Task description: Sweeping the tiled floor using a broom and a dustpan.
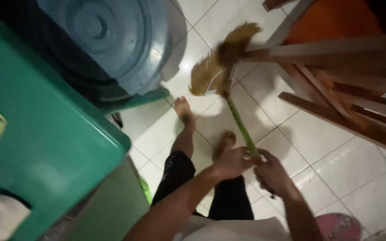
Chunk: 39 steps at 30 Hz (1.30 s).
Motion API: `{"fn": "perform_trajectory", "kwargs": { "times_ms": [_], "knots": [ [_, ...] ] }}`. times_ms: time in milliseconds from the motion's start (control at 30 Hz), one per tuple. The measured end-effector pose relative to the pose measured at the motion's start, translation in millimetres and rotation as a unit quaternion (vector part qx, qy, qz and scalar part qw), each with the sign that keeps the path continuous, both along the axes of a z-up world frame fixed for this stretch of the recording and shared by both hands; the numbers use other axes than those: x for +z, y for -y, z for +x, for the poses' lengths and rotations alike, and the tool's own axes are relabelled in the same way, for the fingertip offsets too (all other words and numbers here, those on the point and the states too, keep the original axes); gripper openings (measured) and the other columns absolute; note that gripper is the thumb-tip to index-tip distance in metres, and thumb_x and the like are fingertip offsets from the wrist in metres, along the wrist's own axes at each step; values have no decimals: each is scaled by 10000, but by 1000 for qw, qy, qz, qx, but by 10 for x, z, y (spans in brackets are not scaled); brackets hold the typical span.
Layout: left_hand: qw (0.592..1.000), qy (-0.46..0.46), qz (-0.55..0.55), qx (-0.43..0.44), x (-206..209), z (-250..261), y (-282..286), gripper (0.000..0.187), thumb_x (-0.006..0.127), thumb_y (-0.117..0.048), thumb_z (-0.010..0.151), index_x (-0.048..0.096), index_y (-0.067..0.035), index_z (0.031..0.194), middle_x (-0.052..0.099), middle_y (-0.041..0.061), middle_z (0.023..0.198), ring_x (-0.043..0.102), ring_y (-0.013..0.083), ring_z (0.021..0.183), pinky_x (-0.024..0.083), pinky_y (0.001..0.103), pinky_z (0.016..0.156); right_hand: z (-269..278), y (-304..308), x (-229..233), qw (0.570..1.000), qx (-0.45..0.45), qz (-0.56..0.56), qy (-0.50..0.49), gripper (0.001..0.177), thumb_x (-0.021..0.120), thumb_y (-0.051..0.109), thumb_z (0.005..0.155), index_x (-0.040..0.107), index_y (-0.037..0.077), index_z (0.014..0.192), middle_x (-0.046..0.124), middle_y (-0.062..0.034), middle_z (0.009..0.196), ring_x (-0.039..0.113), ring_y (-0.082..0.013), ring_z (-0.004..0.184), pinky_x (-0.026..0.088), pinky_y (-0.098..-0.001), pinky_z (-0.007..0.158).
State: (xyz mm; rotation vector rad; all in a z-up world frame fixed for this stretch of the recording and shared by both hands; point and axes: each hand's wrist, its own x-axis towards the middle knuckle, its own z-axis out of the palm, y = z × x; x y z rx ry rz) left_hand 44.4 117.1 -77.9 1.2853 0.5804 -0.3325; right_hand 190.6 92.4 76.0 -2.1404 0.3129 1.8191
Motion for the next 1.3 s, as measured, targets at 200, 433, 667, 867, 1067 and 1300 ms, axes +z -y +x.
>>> {"fn": "perform_trajectory", "kwargs": {
  "times_ms": [200,433,667,867,1067,1300],
  "knots": [
    [998,-30,-60,13,1347,250,-1149,759,620,-433,965,357,-52,1567,696,160,1251,709,233,1049,557,356,913,170,-540,363,997,-17,75,22,530,513,110,930,490,99,1459,533,-48,572,425,-154,392,358,-328,338],
    [964,-2,3,266,1026,678,-1830,753,585,-317,1028,233,-91,1654,612,142,1344,663,232,1148,584,328,898,620,-1714,-494,967,-21,232,107,511,574,215,1000,488,72,1484,676,-101,830,550,-100,539,443,-273,454],
    [904,71,110,407,849,1001,-2936,621,606,-261,1015,409,-32,1557,647,171,1307,636,240,1195,567,351,957,960,-3390,-1664,958,-41,284,28,469,570,242,990,498,80,1425,580,-57,683,490,-141,438,383,-303,369],
    [918,-39,208,334,-244,940,-2564,501,653,-314,1030,529,33,1369,617,248,1195,628,357,1084,526,435,952,613,-2353,-2605,932,-47,355,-47,390,554,233,1056,511,-14,1355,575,-95,1031,543,-183,844,479,-317,682],
    [976,-114,66,170,483,835,-1959,461,741,-409,861,666,12,1034,681,173,1103,717,291,977,583,409,869,487,-1053,-1503,949,110,293,39,524,568,189,1011,442,39,1497,628,-188,1235,651,-173,750,531,-283,544],
    [991,-44,-4,123,1273,1303,-2346,576,717,-397,882,564,-26,1295,680,119,1004,702,220,912,590,364,824,1060,-1162,-909,977,17,209,29,522,587,252,1037,487,67,1515,607,-157,731,544,-177,575,448,-302,476]
  ]
}}
